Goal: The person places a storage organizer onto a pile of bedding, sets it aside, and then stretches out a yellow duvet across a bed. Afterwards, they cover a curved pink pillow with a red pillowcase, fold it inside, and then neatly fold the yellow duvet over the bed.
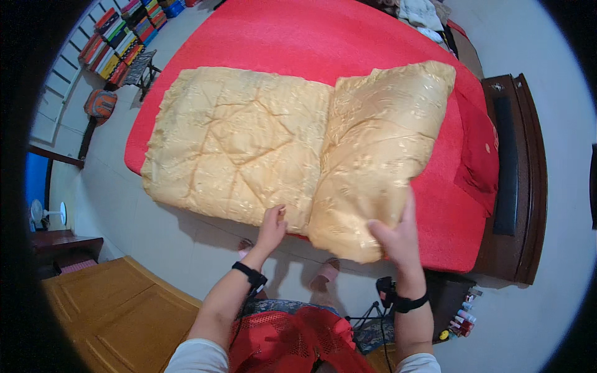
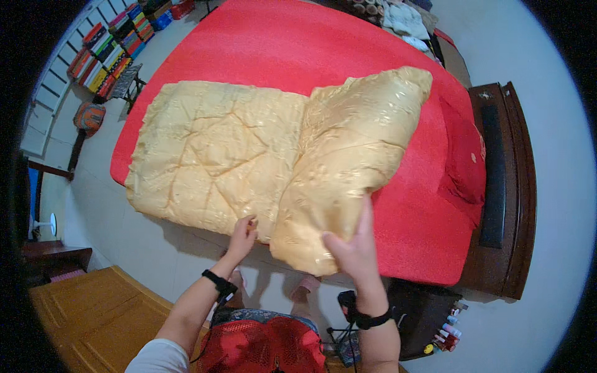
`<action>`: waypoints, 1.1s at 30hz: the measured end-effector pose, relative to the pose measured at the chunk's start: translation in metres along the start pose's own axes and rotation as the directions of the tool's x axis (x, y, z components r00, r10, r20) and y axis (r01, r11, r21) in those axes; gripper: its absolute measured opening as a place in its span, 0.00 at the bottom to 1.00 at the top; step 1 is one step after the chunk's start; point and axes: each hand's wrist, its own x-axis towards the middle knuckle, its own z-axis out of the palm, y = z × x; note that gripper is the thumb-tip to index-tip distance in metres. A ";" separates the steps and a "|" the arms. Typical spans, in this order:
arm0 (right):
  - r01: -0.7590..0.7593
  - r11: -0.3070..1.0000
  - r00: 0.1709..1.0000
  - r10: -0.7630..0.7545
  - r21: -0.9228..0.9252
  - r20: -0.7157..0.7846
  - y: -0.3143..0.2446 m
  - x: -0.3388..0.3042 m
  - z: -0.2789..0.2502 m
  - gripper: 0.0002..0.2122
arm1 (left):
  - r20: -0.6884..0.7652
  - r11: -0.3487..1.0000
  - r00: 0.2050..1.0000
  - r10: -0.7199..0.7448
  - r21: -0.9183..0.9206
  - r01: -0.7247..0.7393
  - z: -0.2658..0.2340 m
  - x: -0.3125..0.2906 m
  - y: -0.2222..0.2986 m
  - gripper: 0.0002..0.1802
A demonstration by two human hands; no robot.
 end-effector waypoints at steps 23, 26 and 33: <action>-0.331 0.759 0.884 0.042 -0.560 -0.465 0.219 -0.009 0.061 0.25 | 0.222 0.953 0.957 -0.186 0.280 0.120 -0.146 0.059 -0.033 0.46; -0.516 0.710 0.792 0.609 0.479 -0.049 0.245 -0.015 0.055 0.22 | 0.219 0.946 0.959 -0.182 0.305 0.109 -0.147 0.059 -0.042 0.47; -0.471 0.269 0.729 0.656 0.840 0.198 0.272 -0.042 0.049 0.22 | 0.241 0.920 0.946 -0.217 0.375 0.116 -0.144 0.064 -0.039 0.46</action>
